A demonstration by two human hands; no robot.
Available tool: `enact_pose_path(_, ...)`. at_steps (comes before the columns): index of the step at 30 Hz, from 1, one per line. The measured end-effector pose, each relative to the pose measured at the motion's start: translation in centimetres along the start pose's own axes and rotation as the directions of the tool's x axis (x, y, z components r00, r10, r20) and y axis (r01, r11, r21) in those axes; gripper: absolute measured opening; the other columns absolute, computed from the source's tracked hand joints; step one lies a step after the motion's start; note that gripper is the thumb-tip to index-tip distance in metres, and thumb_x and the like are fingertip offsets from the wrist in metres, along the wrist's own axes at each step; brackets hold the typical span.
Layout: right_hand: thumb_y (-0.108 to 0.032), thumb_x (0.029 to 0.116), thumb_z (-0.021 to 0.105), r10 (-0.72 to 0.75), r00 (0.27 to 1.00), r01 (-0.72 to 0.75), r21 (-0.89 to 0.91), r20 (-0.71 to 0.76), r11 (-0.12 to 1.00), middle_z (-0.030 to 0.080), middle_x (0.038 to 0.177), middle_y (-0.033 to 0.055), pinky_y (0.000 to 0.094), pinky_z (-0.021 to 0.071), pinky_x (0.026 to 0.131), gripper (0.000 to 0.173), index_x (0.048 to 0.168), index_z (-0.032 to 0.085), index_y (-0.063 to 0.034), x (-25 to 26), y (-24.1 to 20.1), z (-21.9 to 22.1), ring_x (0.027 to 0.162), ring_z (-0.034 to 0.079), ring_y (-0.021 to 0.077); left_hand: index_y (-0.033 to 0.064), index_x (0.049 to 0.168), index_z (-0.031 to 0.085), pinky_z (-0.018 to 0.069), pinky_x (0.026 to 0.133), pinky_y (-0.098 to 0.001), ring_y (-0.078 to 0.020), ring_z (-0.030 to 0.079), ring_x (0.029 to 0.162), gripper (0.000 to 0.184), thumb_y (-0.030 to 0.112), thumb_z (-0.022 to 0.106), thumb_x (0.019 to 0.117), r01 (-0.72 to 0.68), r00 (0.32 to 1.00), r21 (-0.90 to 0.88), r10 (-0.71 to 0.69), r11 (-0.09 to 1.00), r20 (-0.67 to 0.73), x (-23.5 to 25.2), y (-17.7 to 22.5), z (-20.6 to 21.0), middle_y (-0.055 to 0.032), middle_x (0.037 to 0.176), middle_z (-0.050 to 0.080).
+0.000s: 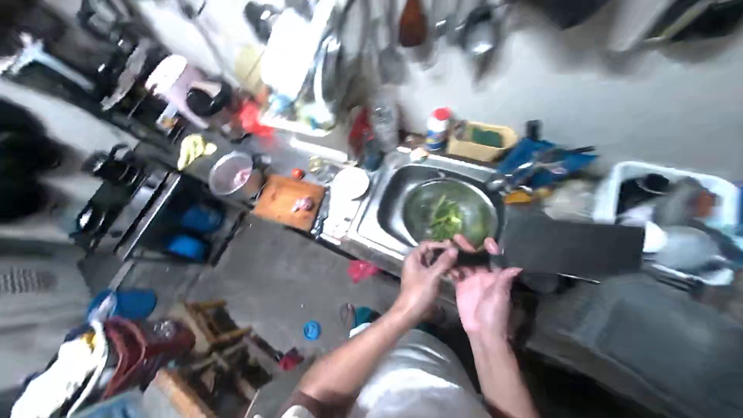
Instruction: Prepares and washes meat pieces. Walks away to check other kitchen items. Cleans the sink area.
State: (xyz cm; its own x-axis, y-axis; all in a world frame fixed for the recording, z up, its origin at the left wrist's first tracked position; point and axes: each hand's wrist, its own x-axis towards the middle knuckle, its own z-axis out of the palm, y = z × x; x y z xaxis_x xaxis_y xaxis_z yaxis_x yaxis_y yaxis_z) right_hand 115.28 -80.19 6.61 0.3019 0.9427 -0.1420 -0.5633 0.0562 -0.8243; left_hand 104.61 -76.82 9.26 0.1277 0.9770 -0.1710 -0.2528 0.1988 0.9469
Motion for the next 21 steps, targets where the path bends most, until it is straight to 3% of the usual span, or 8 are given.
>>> enact_pose_path(2,-0.052,0.1112,0.023,0.061,0.988,-0.062,-0.009,-0.14,0.998,0.075,0.114,0.0098,0.0341,0.0621,0.073,0.057,0.137,0.049,-0.008,-2.9,4.7,4.5,0.098,0.074,0.0219,-0.0077,0.119,0.064,0.0617,0.074,-0.0359,-0.0194,0.07,0.079,0.028,0.011,0.067,0.098,0.11,0.99,-0.064,-0.115,0.992,-0.076,-3.9,-1.4,-5.7,-0.015,0.095,0.071)
enact_pose_path(5,-0.035,0.1134,0.034,0.168,0.961,-0.198,-0.124,-0.22,0.972,0.076,0.091,0.0098,0.0271,0.0558,0.05,0.04,0.116,0.06,-0.0049,-5.5,11.4,10.0,0.069,0.072,0.0171,-0.0083,0.116,0.06,0.063,0.074,-0.0384,-0.0212,0.072,0.077,0.026,0.01,0.066,0.0983,0.139,0.982,-0.103,-0.151,0.985,-0.115,-7.3,-3.0,-14.8,-0.0147,0.09,0.071)
enact_pose_path(8,-0.021,0.1125,0.039,0.169,0.986,-0.15,-0.417,0.008,0.897,0.068,0.084,0.0105,0.0442,0.0662,0.069,0.033,0.132,0.043,0.0048,-5.5,16.5,13.0,0.07,0.072,0.0248,-0.0083,0.12,0.058,0.0615,0.085,-0.0404,-0.021,0.072,0.09,0.029,0.016,0.048,0.1083,0.165,0.983,0.055,-0.169,0.985,0.074,-9.0,-5.4,-25.9,-0.0151,0.107,0.07)
enact_pose_path(10,-0.024,0.1114,0.043,0.192,0.978,-0.08,-0.72,0.076,0.69,0.062,0.074,0.0069,0.0413,0.0637,0.06,0.039,0.132,0.048,0.0084,-4.4,18.6,14.9,0.058,0.066,0.0198,-0.0039,0.13,0.059,0.0608,0.089,-0.0399,-0.0213,0.072,0.097,0.036,0.022,0.046,0.11,0.159,0.981,0.394,-0.191,0.905,0.044,-8.0,-6.2,-33.5,-0.0159,0.118,0.07)
enact_pose_path(14,-0.036,0.1081,0.048,0.251,0.962,0.07,-0.987,0.105,0.145,0.068,0.086,0.0193,0.0529,0.058,0.072,0.045,0.122,0.062,0.0051,-3.5,21.8,18.1,0.074,0.069,0.0322,0.0008,0.14,0.057,0.0478,0.111,-0.0467,-0.0327,0.061,0.126,0.043,0.027,0.054,0.1062,0.131,0.985,0.882,-0.162,0.452,-0.063,-1.0,-5.9,-45.3,-0.0218,0.136,0.061)
enact_pose_path(16,-0.039,0.107,0.051,0.252,0.964,0.068,-0.994,0.087,0.083,0.07,0.097,0.0233,0.0564,0.0556,0.083,0.049,0.13,0.059,0.0037,-3.0,23.7,19.8,0.088,0.07,0.0376,0.0037,0.139,0.059,0.046,0.112,-0.0503,-0.0365,0.056,0.132,0.042,0.023,0.061,0.1022,0.098,0.993,0.931,-0.091,0.351,-0.07,4.4,-5.4,-48.9,-0.0218,0.14,0.058)
enact_pose_path(18,-0.041,0.1071,0.05,0.299,0.953,0.033,-0.997,0.052,0.066,0.071,0.107,0.024,0.0581,0.0559,0.088,0.064,0.158,0.037,-0.0049,-2.3,25.5,20.9,0.095,0.071,0.0393,0.0043,0.143,0.055,0.0466,0.111,-0.0532,-0.0395,0.053,0.134,0.049,0.022,0.067,0.0995,0.103,0.995,0.947,-0.048,0.305,-0.093,9.3,-4.3,-50.7,-0.0218,0.146,0.053)
enact_pose_path(21,-0.037,0.1089,0.045,0.35,0.936,0.036,-0.999,0.038,0.013,0.072,0.102,0.0224,0.0578,0.0564,0.084,0.056,0.159,0.039,-0.0113,0.2,28.6,22.8,0.091,0.071,0.0391,0.0064,0.15,0.048,0.0467,0.111,-0.0548,-0.0412,0.051,0.135,0.061,0.019,0.072,0.0948,0.067,0.997,0.957,0.019,0.281,-0.076,17.4,-5.3,-53.4,-0.0233,0.147,0.051)
